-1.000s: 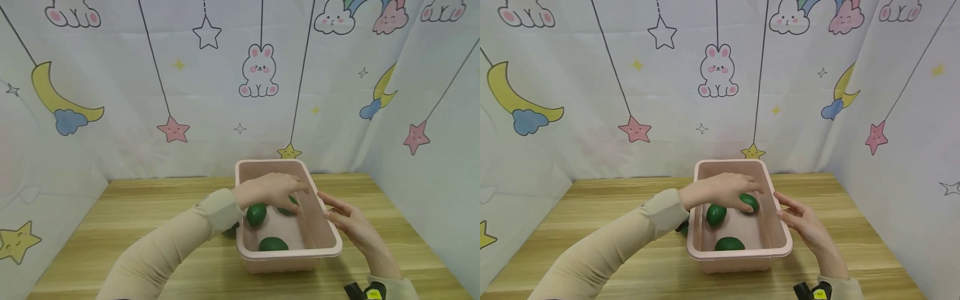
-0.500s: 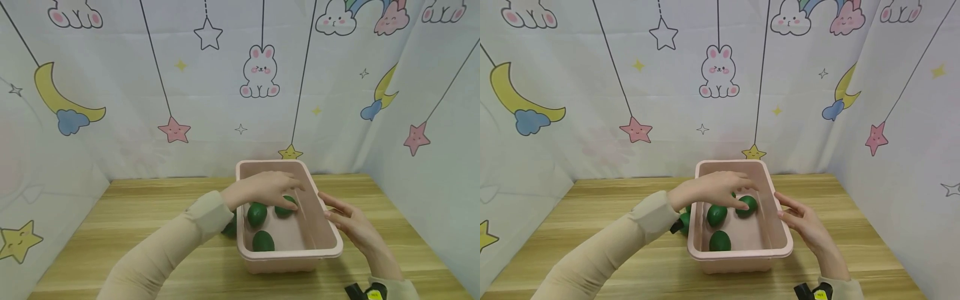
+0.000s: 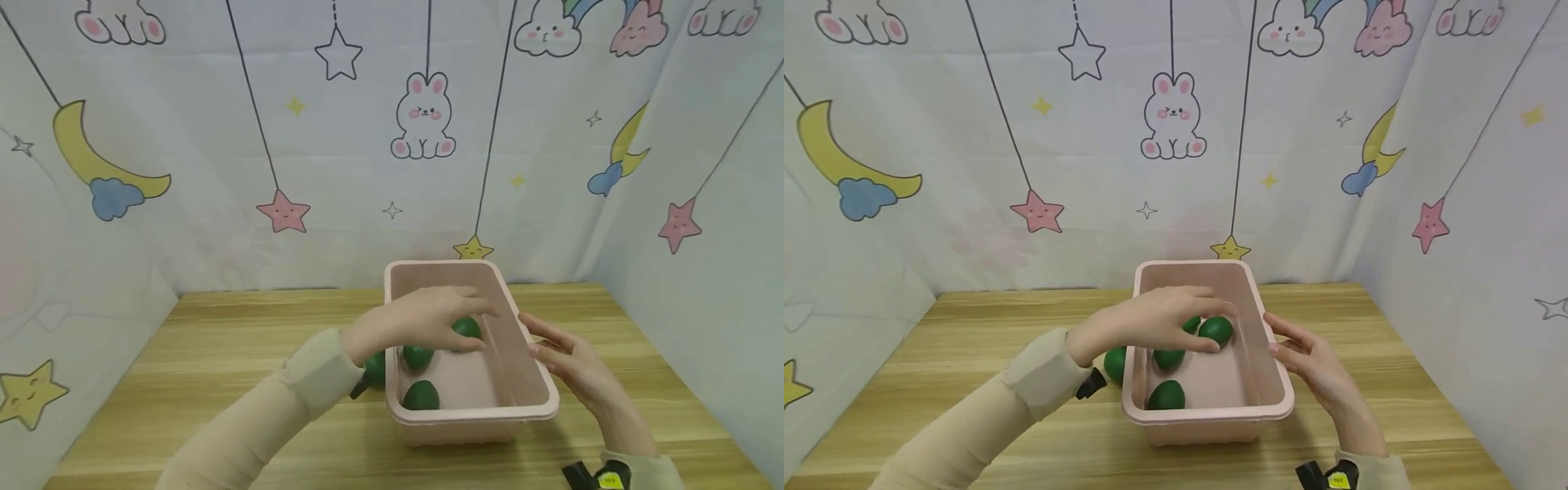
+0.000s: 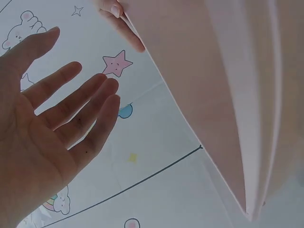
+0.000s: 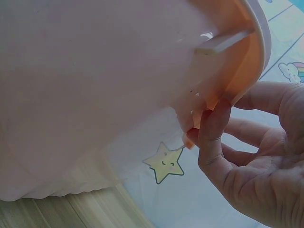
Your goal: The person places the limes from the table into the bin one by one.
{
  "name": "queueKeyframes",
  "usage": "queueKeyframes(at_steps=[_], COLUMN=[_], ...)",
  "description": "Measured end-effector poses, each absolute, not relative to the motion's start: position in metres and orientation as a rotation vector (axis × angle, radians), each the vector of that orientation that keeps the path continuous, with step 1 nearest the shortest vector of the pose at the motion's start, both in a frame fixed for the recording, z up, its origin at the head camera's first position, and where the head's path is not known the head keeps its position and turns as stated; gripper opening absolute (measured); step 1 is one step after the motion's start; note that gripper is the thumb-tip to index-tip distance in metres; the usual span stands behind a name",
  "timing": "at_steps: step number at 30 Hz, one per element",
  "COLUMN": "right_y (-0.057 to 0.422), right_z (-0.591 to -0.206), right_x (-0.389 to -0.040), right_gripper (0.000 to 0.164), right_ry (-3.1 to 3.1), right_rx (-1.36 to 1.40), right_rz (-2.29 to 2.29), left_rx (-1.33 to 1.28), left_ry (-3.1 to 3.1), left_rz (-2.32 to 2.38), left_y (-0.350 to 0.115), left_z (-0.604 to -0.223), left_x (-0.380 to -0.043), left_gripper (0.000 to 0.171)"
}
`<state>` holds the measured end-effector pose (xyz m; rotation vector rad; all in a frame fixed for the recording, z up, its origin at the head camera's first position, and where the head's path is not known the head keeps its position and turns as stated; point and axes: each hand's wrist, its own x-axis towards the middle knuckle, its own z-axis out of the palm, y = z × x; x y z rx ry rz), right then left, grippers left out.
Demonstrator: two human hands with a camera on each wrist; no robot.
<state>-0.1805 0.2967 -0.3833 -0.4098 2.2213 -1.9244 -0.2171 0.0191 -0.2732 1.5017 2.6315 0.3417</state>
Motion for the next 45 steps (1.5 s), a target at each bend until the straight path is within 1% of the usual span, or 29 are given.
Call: queueKeyframes(at_steps=[10,19,30,36,45], right_y=[0.295,0.297,0.298,0.298,0.297], right_z=[-0.384,-0.384,-0.382,-0.382,-0.384], right_x=[-0.182,-0.180,-0.180,-0.180,-0.179], right_gripper=[0.055,0.055,0.054,0.054,0.053], right_ry=[2.220,2.234,2.236,2.233,2.247], right_rx=[-0.413,-0.412,-0.413,-0.415,-0.399], right_rz=[-1.926,-1.935,-1.946,-1.947,-1.918], left_rx=[1.503,1.555,1.436,1.431,1.377], left_ry=[2.697,2.707,2.768,2.794,2.825], left_rz=[0.484,0.622,0.954,1.193,1.446], left_y=[0.004,-0.002,-0.014,-0.022,-0.030], left_z=[-0.284,-0.292,-0.312,-0.327,-0.347], left_x=[-0.204,-0.200,-0.197,-0.196,-0.196], left_gripper=[0.045,0.043,0.039,0.035,0.034])
